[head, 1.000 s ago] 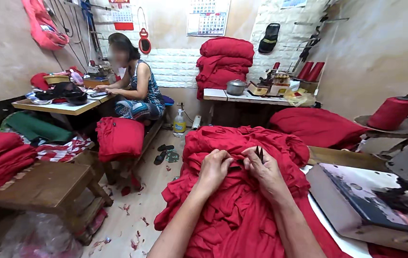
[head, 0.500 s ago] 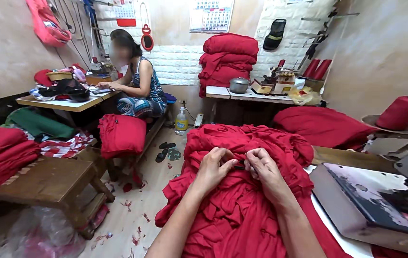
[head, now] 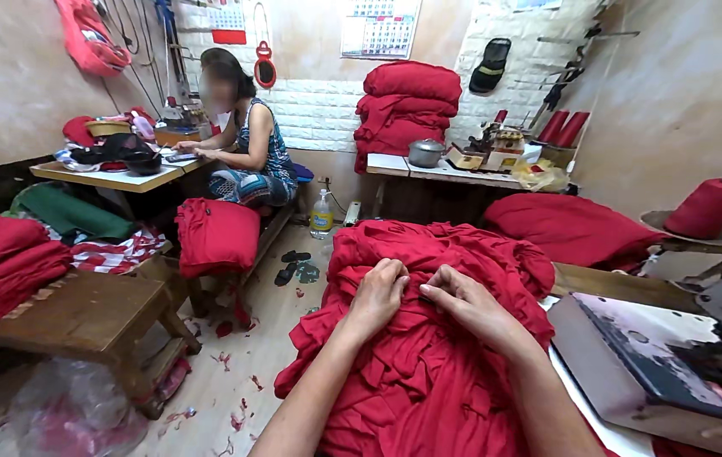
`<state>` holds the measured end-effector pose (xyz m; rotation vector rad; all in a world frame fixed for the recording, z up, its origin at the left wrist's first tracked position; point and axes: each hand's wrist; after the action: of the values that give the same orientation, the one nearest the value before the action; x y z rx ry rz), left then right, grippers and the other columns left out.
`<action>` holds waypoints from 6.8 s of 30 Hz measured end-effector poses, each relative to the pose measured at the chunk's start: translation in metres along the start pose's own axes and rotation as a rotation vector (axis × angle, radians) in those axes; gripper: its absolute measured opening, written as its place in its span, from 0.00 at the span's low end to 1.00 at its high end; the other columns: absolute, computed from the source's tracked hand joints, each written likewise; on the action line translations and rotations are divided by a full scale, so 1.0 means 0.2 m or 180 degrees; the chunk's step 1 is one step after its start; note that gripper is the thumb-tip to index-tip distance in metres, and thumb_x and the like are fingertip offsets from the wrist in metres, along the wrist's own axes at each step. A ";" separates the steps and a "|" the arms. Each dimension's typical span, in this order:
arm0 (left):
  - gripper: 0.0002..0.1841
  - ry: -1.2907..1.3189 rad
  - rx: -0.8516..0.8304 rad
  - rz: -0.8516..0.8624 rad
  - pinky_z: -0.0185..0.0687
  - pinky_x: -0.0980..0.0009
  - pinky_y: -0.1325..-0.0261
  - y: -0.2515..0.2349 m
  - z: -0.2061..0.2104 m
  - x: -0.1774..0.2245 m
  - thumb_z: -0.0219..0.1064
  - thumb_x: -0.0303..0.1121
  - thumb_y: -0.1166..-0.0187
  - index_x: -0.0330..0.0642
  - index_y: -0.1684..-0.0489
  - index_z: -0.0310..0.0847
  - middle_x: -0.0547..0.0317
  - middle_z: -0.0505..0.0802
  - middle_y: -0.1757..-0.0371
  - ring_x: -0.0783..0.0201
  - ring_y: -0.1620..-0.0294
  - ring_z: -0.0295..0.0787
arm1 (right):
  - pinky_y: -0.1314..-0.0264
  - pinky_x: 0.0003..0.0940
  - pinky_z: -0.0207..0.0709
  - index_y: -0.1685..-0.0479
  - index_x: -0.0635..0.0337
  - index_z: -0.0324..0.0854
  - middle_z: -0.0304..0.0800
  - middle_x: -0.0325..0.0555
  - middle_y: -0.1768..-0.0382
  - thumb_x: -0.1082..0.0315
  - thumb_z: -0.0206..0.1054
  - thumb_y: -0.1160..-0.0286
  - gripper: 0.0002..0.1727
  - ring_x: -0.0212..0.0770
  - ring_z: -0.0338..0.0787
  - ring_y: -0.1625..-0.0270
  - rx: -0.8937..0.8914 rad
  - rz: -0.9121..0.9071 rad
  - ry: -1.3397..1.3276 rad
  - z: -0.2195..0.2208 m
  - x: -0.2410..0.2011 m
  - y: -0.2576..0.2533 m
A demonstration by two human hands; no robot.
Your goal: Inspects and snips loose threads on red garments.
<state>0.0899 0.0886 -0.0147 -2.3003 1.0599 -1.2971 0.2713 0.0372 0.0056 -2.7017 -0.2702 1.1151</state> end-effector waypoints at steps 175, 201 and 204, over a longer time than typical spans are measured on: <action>0.15 -0.1140 0.0236 -0.0573 0.69 0.37 0.32 -0.02 -0.21 -0.09 0.63 0.35 0.17 0.36 0.41 0.84 0.43 0.89 0.39 0.42 0.32 0.82 | 0.42 0.30 0.85 0.41 0.58 0.89 0.91 0.47 0.43 0.57 0.75 0.29 0.20 0.34 0.91 0.45 0.1044 -0.1317 0.0196 0.09 0.28 0.30; 0.05 -0.2158 0.1541 0.0355 0.81 0.52 0.63 0.19 -0.01 0.08 0.74 0.26 0.33 0.34 0.66 0.90 0.49 0.93 0.69 0.50 0.69 0.92 | 0.73 0.53 0.80 0.56 0.69 0.85 0.91 0.60 0.61 0.74 0.70 0.34 0.10 0.57 0.92 0.68 0.2567 -0.0928 0.1399 0.15 0.18 0.18; 0.07 -0.1990 0.1348 0.0333 0.84 0.52 0.64 0.21 -0.05 0.06 0.73 0.23 0.33 0.31 0.61 0.88 0.44 0.92 0.64 0.46 0.65 0.92 | 0.71 0.36 0.79 0.51 0.68 0.81 0.87 0.51 0.69 0.72 0.59 0.21 0.10 0.41 0.86 0.73 0.2443 -0.0972 0.0767 0.13 0.20 0.19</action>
<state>0.0669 0.0516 -0.0260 -2.0650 0.6084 -0.6048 0.2850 0.0133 -0.0490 -1.9929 -0.1600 0.6171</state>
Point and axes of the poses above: each hand's wrist, its own y-axis away from the middle knuckle, its own z-axis out of the palm, x = y × z
